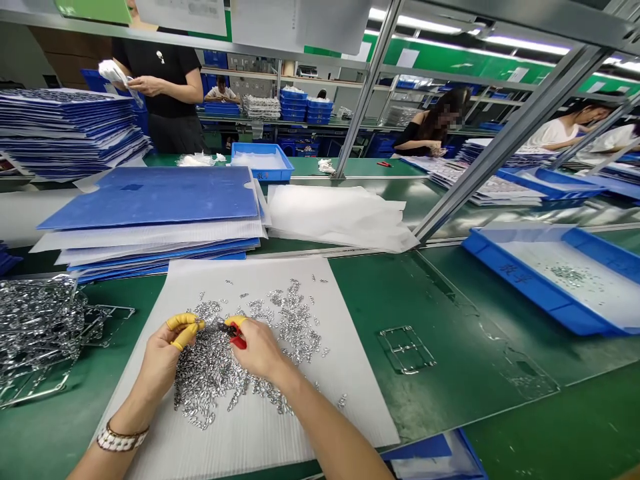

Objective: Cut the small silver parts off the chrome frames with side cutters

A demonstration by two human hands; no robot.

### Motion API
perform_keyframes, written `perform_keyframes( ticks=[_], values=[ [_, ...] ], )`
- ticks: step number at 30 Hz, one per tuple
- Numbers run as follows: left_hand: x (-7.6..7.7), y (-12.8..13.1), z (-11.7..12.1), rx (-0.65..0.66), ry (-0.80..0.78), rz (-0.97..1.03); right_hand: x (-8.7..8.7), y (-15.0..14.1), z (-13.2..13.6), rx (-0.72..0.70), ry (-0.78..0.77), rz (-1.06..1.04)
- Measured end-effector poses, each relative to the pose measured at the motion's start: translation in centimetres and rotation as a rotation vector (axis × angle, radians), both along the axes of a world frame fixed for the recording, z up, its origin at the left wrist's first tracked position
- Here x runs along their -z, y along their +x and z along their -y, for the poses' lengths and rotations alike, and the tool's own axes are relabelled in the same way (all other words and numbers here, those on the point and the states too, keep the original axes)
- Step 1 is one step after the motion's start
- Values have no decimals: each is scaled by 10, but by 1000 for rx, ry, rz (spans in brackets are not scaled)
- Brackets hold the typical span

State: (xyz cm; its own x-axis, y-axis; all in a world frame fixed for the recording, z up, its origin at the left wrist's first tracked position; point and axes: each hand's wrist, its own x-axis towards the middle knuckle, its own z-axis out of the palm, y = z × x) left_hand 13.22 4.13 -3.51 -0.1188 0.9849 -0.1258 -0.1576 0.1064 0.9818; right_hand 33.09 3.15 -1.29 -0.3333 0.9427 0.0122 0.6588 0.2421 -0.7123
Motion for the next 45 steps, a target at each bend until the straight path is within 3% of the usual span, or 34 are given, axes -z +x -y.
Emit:
perform_keyframes(
  ticks=[4, 8, 12, 15, 18, 23, 29, 38, 45],
  values=[
    [2, 10, 5, 108, 29, -94, 1, -4, -1, 38, -20, -92],
    [5, 17, 10, 130, 115, -201, -1, -6, -2, 83, -16, -159],
    [6, 19, 11, 154, 198, -330, -13, -5, -2, -13, -6, -106],
    [7, 20, 12, 206, 213, -379, -17, -6, -2, 27, 6, -111],
    [8, 22, 11, 215, 161, -285, -11, -10, -2, 130, 39, -160],
    [5, 28, 10, 108, 40, 27, 3, -22, -1, 207, 54, -394],
    [7, 33, 10, 18, 13, 152, 14, -33, -1, 260, 30, -674],
    [6, 37, 11, 16, -23, 245, 26, -38, -4, 320, 37, -726],
    [5, 37, 9, -9, -34, 288, 23, -35, -6, 343, 60, -684]
  ],
)
